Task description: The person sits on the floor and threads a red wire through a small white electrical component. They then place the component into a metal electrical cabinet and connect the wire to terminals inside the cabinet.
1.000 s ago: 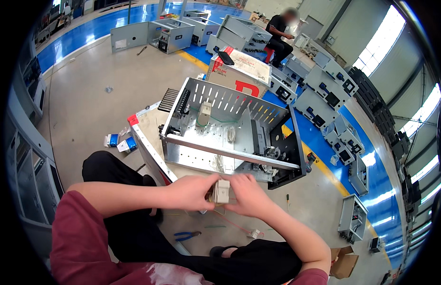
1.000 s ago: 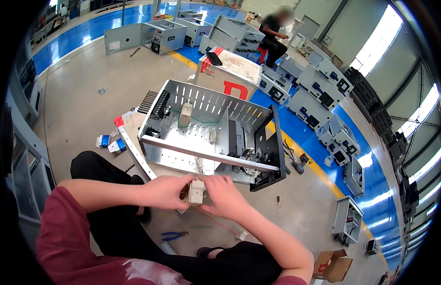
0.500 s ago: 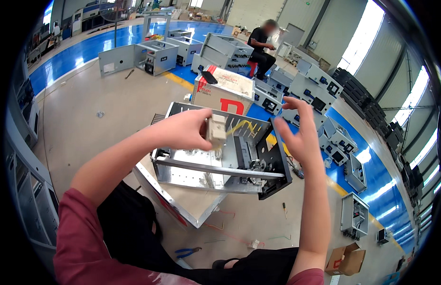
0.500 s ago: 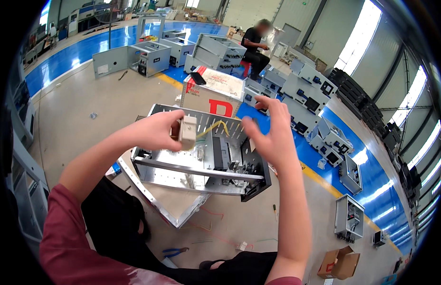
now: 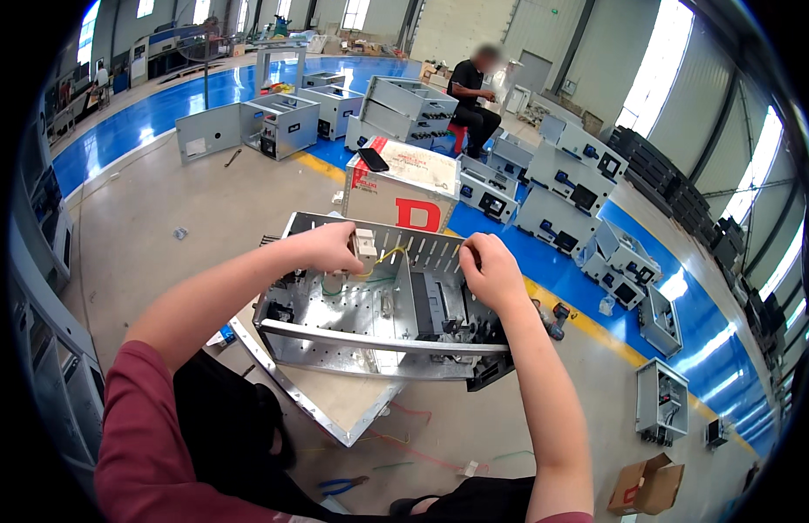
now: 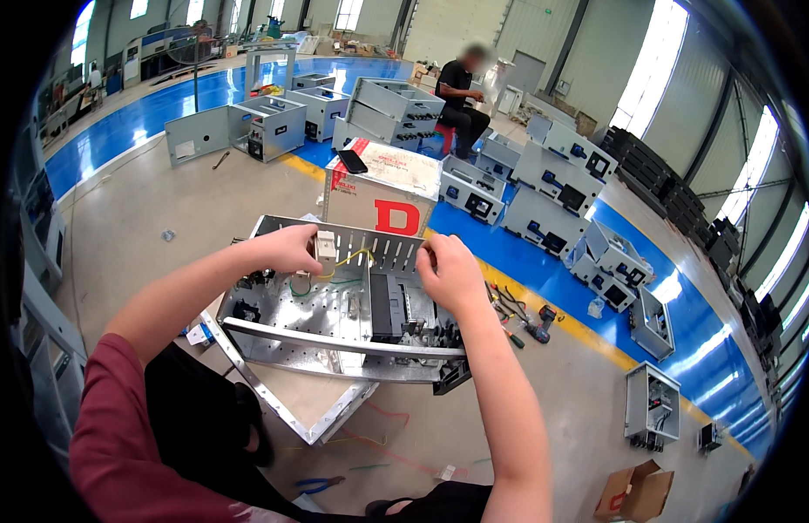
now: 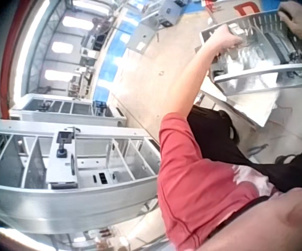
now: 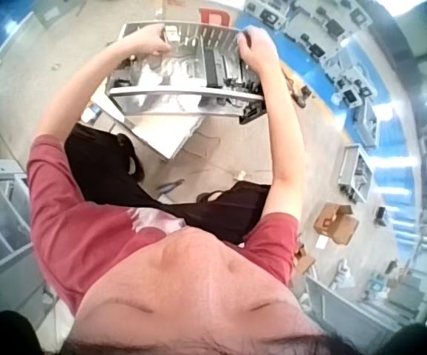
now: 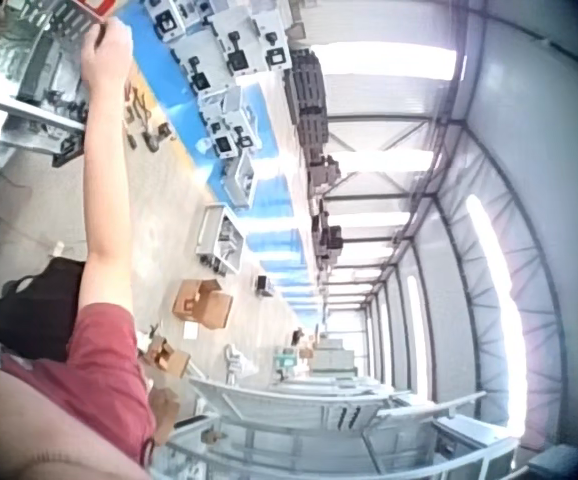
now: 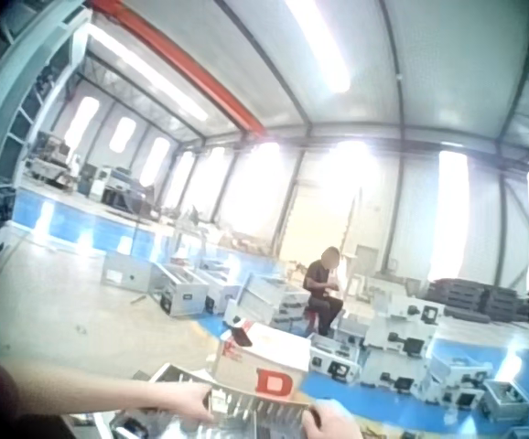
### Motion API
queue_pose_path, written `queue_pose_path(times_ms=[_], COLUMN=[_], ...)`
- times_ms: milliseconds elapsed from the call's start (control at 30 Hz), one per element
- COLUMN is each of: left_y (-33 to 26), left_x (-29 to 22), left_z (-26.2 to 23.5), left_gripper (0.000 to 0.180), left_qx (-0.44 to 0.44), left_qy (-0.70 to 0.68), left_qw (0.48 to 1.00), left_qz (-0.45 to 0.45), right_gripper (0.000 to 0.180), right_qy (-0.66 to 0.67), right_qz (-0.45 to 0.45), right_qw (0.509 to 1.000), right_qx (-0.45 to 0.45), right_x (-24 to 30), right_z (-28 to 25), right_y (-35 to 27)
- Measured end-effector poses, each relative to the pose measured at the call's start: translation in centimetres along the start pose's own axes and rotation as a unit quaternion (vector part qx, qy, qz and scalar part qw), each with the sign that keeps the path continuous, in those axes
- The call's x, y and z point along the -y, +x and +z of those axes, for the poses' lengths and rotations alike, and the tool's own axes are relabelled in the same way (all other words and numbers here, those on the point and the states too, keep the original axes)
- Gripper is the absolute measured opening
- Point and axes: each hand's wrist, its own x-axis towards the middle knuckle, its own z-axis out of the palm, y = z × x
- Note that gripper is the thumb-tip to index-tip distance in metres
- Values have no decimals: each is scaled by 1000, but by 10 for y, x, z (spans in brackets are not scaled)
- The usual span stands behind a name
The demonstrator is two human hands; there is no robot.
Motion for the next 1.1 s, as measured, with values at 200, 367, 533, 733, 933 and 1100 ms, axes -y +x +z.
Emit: queue_pose_path(times_ms=[200, 367, 533, 733, 933, 1100], left_y=[7, 17, 28, 39, 41, 48], left_x=[-13, -16, 14, 19, 27, 35], left_z=[15, 26, 42, 49, 59, 61], left_gripper=[62, 63, 61, 61, 70, 82], left_qx=[33, 29, 47, 98, 104, 91], left_qy=[118, 74, 32, 59, 94, 150], left_qw=[991, 996, 998, 992, 989, 984], left_qz=[49, 37, 26, -43, -47, -40], right_gripper=[19, 21, 21, 22, 29, 38], right_qy=[-33, -92, -130, -136, -71, -64], right_qz=[15, 30, 25, 40, 103, 209], right_qw=[996, 986, 975, 965, 948, 908], right_qx=[79, 136, 177, 220, 292, 358], right_x=[-1, -4, 8, 13, 5, -15], right_z=[7, 3, 11, 14, 26, 52], right_y=[-1, -2, 2, 1, 4, 45])
